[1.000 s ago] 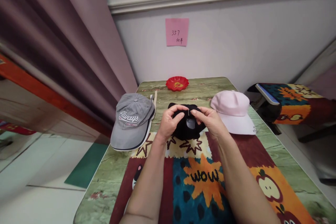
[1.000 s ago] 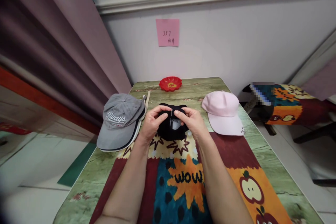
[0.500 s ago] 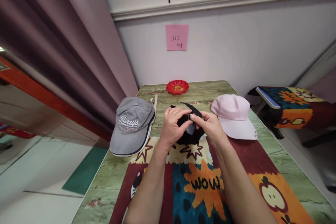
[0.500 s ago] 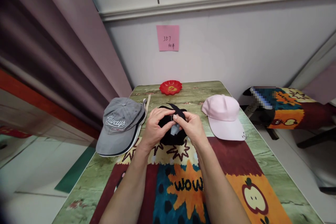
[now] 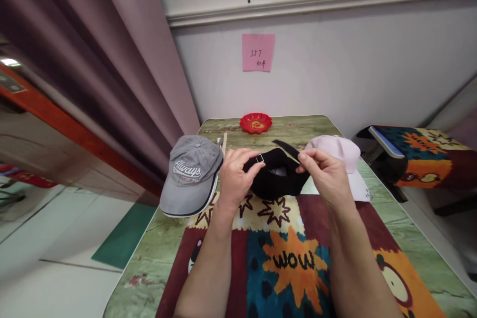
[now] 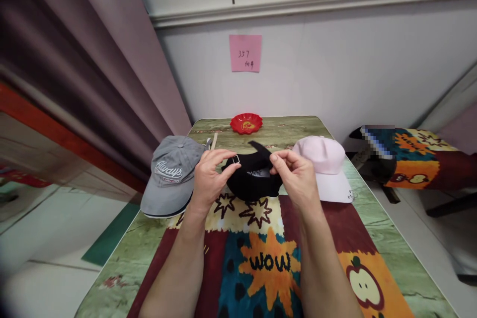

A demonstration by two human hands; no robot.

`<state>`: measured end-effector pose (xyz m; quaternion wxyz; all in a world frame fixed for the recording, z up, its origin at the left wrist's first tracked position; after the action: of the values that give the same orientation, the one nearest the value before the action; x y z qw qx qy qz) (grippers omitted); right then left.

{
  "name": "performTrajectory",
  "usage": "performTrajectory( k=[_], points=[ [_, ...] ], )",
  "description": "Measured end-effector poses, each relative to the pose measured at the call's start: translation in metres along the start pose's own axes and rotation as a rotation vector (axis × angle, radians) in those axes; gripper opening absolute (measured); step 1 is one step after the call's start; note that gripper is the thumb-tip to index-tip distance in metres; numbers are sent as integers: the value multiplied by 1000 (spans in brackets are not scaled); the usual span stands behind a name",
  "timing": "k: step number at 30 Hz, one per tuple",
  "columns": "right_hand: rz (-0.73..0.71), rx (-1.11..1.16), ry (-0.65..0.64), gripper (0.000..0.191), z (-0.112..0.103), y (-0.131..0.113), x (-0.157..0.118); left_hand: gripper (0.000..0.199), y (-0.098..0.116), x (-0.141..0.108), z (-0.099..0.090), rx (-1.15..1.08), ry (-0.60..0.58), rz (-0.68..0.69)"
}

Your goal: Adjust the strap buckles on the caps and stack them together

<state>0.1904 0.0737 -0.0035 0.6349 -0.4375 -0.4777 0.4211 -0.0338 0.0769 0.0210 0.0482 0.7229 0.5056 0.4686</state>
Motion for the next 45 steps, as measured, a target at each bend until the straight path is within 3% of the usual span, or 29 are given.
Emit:
performTrajectory(
  k=[6,11,15,19,28,34,42,45],
  points=[
    [-102,9,41,14,-2,-17,-6,26,-17,-10,25,-377,-159,-358],
    [2,60,-7,11,9,-8,-5,34,-14,-11,34,-687,-161,-509],
    [48,45,-35,30,13,0,-3,34,-12,-11,40,-775,-160,-512],
    [18,-32,-37,43,14,0,-3,35,-15,-12,44,-713,-185,-487],
    [-96,-167,-39,35,12,-11,-8,30,-13,-13,42,-574,-209,-450],
    [45,62,-117,35,27,-22,-24,26,-14,-12,39,-503,-171,-409],
    [44,-107,-37,32,32,25,-5,28,-12,-13,43,-514,-215,-360],
    [82,-63,-33,35,33,35,-3,29,-10,-12,43,-532,-204,-358]
  ],
)
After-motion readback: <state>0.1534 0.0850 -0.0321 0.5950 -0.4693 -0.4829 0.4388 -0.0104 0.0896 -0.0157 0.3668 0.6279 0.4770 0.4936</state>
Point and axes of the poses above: each hand's wrist, its own x-axis towards the middle knuckle, its own z-axis out of the palm, y = z × x, the point moved 7 cm from there along x, towards the middle knuckle, and after that the axes turned 8 degrees about x, right-handed, at the moved point
